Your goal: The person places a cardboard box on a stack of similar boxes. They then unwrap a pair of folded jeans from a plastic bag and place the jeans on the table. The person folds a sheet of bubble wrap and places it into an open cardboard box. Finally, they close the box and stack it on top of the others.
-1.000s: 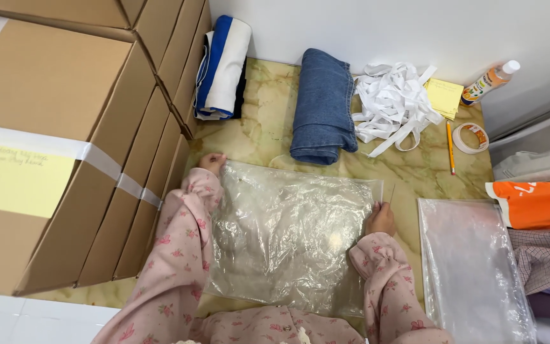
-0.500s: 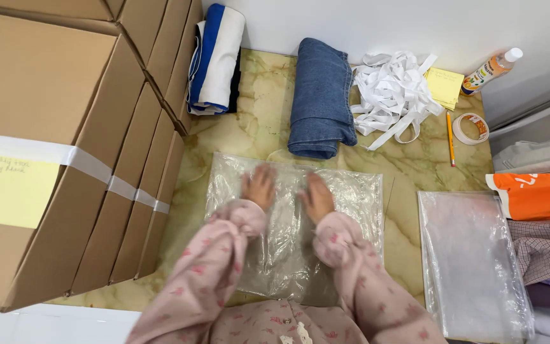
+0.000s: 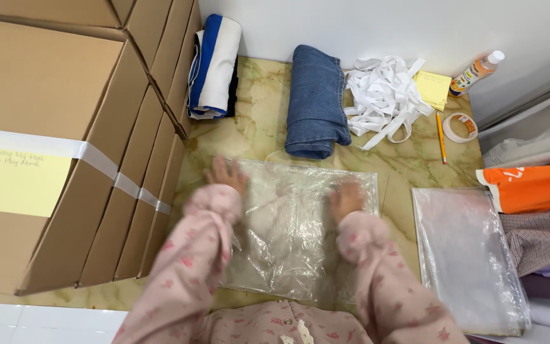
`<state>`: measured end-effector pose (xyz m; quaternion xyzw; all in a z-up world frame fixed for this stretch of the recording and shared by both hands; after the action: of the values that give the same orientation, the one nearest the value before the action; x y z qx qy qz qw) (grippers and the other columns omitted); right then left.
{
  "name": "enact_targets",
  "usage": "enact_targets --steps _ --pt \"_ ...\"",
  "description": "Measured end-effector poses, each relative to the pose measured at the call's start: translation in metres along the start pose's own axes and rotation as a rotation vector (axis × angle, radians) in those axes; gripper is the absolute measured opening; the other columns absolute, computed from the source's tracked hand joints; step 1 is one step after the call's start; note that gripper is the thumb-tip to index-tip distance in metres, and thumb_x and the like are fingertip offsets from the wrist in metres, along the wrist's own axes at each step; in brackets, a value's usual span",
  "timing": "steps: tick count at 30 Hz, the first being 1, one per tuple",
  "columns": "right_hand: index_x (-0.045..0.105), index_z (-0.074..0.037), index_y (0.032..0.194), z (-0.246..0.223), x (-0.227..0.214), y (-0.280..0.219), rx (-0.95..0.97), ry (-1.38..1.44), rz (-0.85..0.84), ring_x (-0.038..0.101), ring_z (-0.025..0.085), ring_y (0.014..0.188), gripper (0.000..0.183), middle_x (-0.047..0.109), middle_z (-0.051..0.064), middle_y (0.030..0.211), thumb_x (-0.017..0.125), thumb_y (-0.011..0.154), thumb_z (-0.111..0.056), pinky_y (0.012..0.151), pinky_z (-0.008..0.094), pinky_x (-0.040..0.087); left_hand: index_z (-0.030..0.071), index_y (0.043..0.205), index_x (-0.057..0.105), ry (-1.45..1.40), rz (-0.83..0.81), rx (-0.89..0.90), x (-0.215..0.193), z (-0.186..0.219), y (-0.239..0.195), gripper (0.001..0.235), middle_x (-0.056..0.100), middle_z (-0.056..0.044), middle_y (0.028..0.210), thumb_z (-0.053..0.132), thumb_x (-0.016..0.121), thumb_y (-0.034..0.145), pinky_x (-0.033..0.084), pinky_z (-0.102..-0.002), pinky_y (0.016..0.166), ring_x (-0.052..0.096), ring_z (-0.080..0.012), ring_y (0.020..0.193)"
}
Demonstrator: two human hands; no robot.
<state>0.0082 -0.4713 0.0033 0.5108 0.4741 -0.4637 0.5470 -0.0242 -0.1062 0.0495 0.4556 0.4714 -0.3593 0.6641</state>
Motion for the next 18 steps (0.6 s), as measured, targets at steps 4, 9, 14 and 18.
enact_targets --steps 4,9,14,18 --pt "0.042 -0.020 0.145 -0.097 -0.041 -0.053 -0.342 0.407 -0.066 0.039 0.034 0.140 0.048 0.042 0.010 0.149 0.050 0.099 -0.031 0.114 0.052 0.035 0.026 0.155 0.034 -0.317 -0.348 0.165 0.000 0.089 -0.072 0.063 0.018 -0.010 0.167 0.043 0.050 0.096 0.020 -0.063 0.120 0.029 -0.0318 0.148" --pt "0.025 -0.030 0.162 -0.028 -0.031 -0.083 -0.414 0.308 -0.060 0.023 0.030 0.153 0.063 0.024 0.006 0.167 0.043 0.102 -0.043 0.115 0.055 0.033 0.036 0.162 0.013 -0.156 -0.435 0.311 0.033 0.050 -0.095 0.064 0.007 0.000 0.171 0.057 0.027 0.104 0.005 -0.065 0.121 0.008 -0.0232 0.157" --pt "0.015 -0.031 0.163 0.073 -0.042 -0.093 -0.025 0.159 -0.223 0.008 0.022 0.157 0.066 0.007 0.000 0.172 0.023 0.104 -0.059 0.126 0.048 0.010 0.038 0.162 0.012 -0.054 -0.564 0.036 -0.030 -0.027 -0.059 0.066 -0.003 0.002 0.173 0.066 0.018 0.103 0.001 -0.060 0.125 0.000 -0.0228 0.158" --pt "0.009 -0.035 0.163 0.073 -0.032 -0.089 -0.003 0.102 -0.273 0.002 0.018 0.157 0.067 0.000 -0.003 0.172 0.017 0.103 -0.063 0.126 0.046 0.008 0.039 0.162 0.009 -0.025 -0.524 0.022 -0.023 -0.033 -0.059 0.068 -0.007 0.002 0.172 0.069 0.017 0.101 0.000 -0.060 0.125 -0.002 -0.0216 0.158"
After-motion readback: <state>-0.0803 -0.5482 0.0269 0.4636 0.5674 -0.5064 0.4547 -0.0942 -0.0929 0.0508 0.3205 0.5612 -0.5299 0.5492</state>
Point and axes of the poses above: each hand's wrist, its own y-axis towards the middle knuckle, its own x-axis out of the palm, z = x × y, the point moved 2 cm from there along y, towards the middle knuckle
